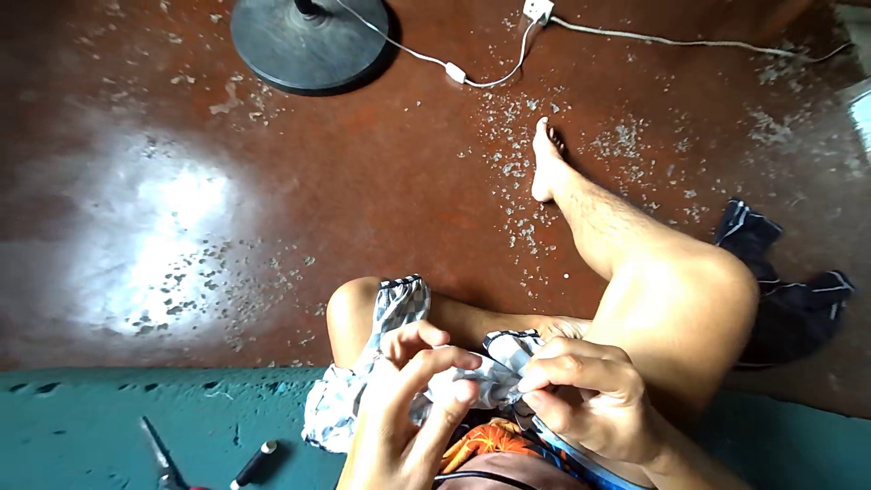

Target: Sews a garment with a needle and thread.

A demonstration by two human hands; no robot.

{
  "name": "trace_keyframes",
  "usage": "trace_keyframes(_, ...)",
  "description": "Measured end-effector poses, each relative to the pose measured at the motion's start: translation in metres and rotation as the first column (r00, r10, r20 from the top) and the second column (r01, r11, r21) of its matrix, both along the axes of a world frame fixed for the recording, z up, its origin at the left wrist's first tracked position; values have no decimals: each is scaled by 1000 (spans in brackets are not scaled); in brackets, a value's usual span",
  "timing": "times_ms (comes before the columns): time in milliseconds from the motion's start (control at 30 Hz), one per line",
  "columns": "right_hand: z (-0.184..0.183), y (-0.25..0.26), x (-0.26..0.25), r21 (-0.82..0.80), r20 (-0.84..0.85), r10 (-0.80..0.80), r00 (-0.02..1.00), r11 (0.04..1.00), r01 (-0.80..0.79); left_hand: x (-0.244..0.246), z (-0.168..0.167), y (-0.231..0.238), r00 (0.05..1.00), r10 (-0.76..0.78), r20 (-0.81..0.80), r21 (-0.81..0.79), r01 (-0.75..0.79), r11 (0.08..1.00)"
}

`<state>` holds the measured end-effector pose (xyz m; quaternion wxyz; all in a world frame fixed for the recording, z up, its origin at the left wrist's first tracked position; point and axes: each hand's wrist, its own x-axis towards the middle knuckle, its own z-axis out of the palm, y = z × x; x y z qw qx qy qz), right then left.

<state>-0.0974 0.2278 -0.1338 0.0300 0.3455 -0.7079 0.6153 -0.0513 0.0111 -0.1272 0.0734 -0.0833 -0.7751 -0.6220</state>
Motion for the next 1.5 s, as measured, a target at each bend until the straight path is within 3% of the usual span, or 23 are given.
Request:
trace_keyframes(200,-1,-1,1,-24,28,6,1000,1000,-5,-6,-2,10,979,-187,79,213,167,963)
trace_keyframes(600,-2,-1,-1,-50,43,32,999,998,-29,-12,3,11,993,-119,-22,158,121,980)
trace_keyframes(1033,-3,-1,-1,-79,79,43,996,996,-36,-12,-6,13,976,-215,-34,246,217,945)
trace_keyframes(1233,-2,-1,0,-86,93,37,995,996,-29,-12,-1,7,968,-246,-57,357,250,900)
trace_keyframes(1367,-2,-1,0,-89,90,47,995,995,-39,-13,5,3,972,-224,-69,418,232,878)
trace_keyframes(1500,-2,-1,0,-96,101,48,994,995,-38,-10,11,-2,980,-166,-109,369,195,909)
